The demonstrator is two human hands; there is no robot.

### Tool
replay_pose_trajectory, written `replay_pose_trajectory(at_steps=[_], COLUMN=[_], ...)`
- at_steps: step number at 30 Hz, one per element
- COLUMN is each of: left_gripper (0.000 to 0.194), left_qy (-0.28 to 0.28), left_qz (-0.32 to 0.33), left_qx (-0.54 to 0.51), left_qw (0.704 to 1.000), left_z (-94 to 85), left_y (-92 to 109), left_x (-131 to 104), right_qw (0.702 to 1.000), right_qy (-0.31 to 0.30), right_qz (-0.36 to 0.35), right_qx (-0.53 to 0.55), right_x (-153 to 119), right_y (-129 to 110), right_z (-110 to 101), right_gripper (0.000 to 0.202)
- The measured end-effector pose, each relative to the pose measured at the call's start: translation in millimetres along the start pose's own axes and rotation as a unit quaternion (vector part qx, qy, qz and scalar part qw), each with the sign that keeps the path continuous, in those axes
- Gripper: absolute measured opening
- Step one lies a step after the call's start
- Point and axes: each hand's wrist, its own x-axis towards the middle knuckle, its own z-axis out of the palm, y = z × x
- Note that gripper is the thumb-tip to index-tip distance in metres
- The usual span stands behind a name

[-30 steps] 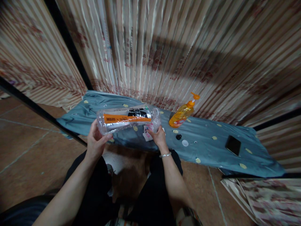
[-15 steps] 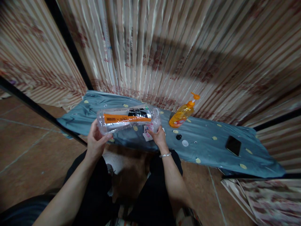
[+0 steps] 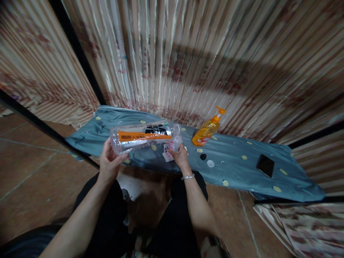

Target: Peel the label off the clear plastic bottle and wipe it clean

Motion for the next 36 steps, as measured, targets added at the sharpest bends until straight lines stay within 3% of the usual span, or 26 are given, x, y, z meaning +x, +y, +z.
replay_pose_trajectory(at_steps=[36], left_gripper=[0.078], left_qy=[0.013], left_qz=[-0.045], left_qx=[0.010], left_qw=[0.999], left_z=[1.8], left_y=[10.0], left_x=[-6.3], right_qw=[1.000], right_qy=[-0.015], right_qz=[0.020], right_qx=[0.004], right_x=[1.1], right_y=[-4.3], right_z=[3.2], right_gripper=[0.046])
